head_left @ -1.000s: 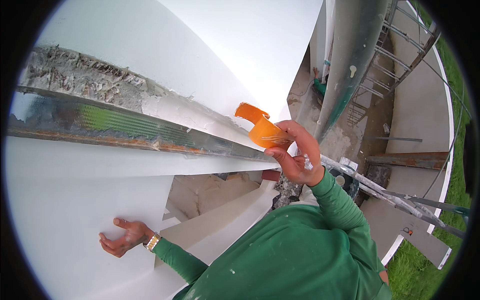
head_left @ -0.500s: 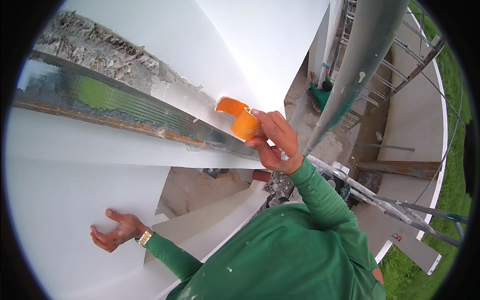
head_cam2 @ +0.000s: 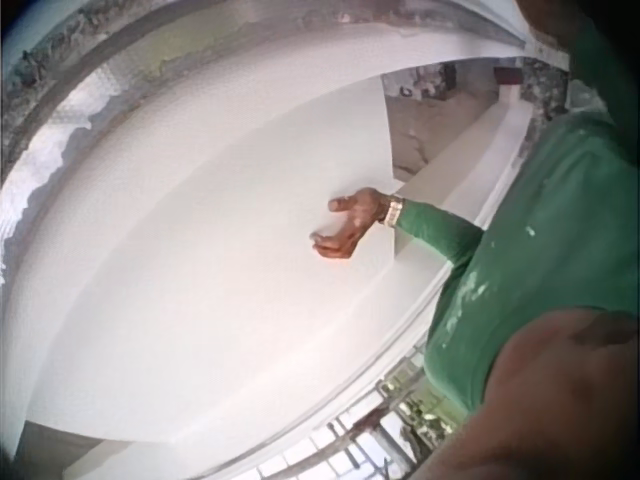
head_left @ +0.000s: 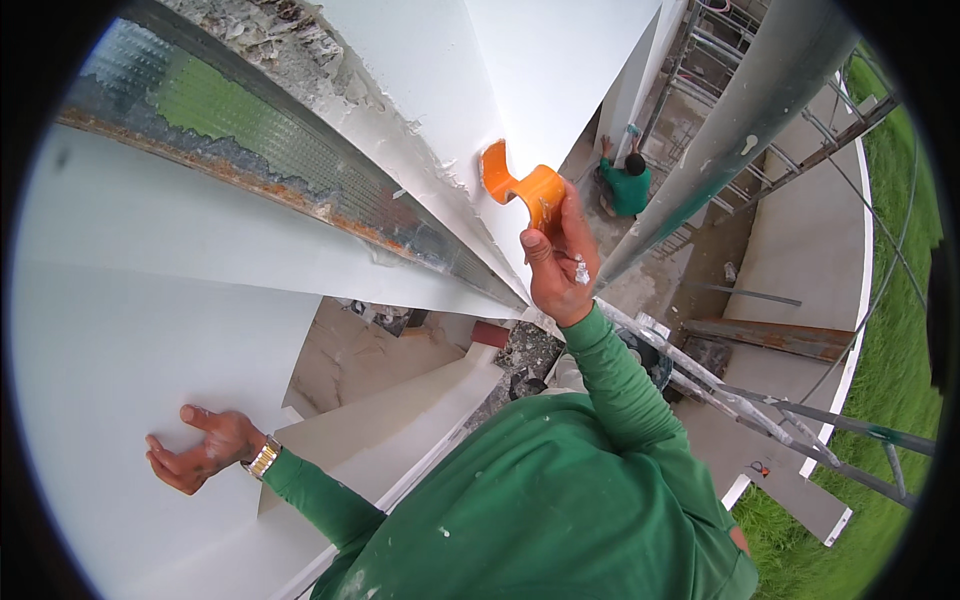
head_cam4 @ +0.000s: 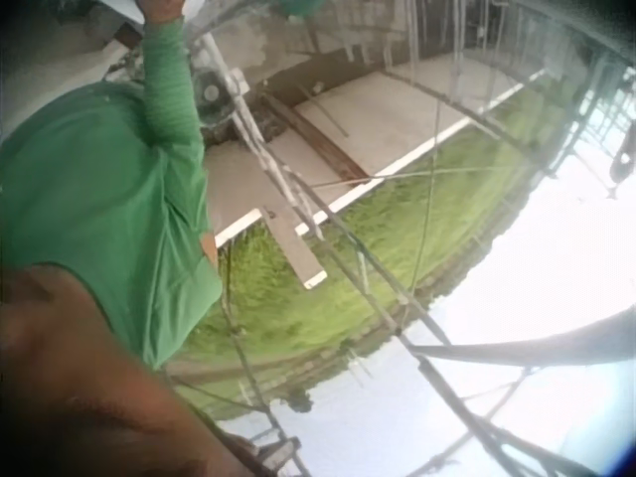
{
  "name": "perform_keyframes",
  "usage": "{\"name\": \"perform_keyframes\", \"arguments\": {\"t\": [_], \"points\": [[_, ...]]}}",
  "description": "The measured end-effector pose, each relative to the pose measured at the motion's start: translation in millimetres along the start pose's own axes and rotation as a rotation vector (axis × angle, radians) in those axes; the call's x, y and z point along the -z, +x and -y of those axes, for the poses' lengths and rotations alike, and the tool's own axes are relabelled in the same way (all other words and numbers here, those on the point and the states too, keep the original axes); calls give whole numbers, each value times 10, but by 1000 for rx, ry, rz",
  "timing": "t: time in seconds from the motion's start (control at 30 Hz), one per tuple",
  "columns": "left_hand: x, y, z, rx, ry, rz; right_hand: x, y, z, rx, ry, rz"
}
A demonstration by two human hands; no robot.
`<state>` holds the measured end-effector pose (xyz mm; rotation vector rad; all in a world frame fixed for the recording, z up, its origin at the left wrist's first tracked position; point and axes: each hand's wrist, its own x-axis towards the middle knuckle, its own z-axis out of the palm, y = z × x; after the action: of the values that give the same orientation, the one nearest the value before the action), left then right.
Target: The person applies a white compound to a vertical joint on a wall using an orange plastic tool. They smooth the compound along the joint and occasionally scrape excess material off the tool onto a bucket.
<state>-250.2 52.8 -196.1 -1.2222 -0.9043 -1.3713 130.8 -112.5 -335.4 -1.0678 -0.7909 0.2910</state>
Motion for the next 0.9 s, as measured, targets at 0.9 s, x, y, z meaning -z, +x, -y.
{"name": "perform_keyframes", "arguments": {"t": [0.9], "points": [[-24, 22, 6, -31, -5, 5, 219, -415, -484, 105, -310, 170]]}}
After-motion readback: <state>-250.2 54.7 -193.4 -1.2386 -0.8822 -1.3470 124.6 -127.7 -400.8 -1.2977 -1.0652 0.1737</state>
